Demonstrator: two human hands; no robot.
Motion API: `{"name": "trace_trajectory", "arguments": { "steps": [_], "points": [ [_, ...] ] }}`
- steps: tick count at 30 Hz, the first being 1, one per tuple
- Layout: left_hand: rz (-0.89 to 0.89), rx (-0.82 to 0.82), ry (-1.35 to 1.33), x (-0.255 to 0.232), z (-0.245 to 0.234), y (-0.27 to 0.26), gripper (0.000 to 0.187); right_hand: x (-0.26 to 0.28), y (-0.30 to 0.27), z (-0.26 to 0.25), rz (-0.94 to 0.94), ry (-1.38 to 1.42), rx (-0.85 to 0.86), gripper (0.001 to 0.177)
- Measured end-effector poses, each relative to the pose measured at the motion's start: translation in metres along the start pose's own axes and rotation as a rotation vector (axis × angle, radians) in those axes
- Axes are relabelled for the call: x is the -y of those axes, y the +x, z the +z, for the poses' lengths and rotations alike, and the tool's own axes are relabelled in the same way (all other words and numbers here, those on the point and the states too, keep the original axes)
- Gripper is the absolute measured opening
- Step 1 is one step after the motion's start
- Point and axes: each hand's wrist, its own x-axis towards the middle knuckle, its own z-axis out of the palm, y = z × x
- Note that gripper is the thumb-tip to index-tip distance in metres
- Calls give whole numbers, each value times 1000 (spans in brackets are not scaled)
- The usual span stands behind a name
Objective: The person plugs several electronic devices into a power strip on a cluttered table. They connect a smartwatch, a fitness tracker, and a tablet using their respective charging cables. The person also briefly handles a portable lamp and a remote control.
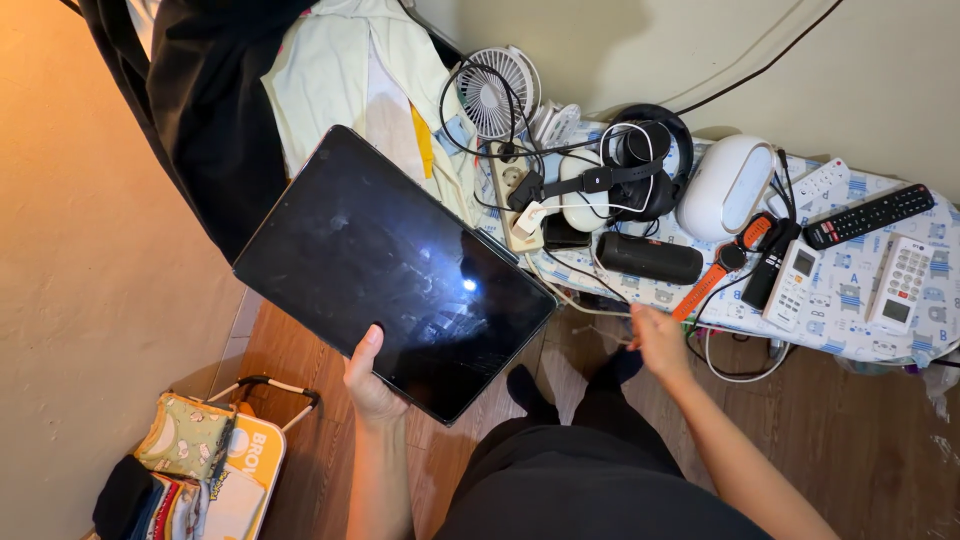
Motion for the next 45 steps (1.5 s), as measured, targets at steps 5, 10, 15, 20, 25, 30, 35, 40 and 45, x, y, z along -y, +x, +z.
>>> {"name": "trace_trajectory", "arguments": {
  "steps": [5,10,15,20,25,30,35,40,45],
  "points": [
    [6,7,4,2,4,0,55,55,2,-9,-166,47,-19,47],
    [-2,26,15,2,8,-4,55,93,10,-8,-260,218,31,39],
    [7,49,18,5,12,-6,55,134,24,-14,-400,243,3,42],
    [15,38,32,8,15,-9,55,147,46,-15,-246,13,-239,24],
    [3,-4,44,12,14,-13,54,113,52,2,-395,-445,-353,46],
    [16,-75,63,19,12,-18,49,92,54,10,-323,-791,-305,60],
    [1,-65,86,29,13,-29,45,92,75,13,-264,-967,-246,69],
    [-52,-90,115,56,22,-34,46,94,99,7,-218,-943,-192,61],
    [-107,-186,129,89,33,-33,47,106,118,-17,-92,-1041,22,69]
  ]
}}
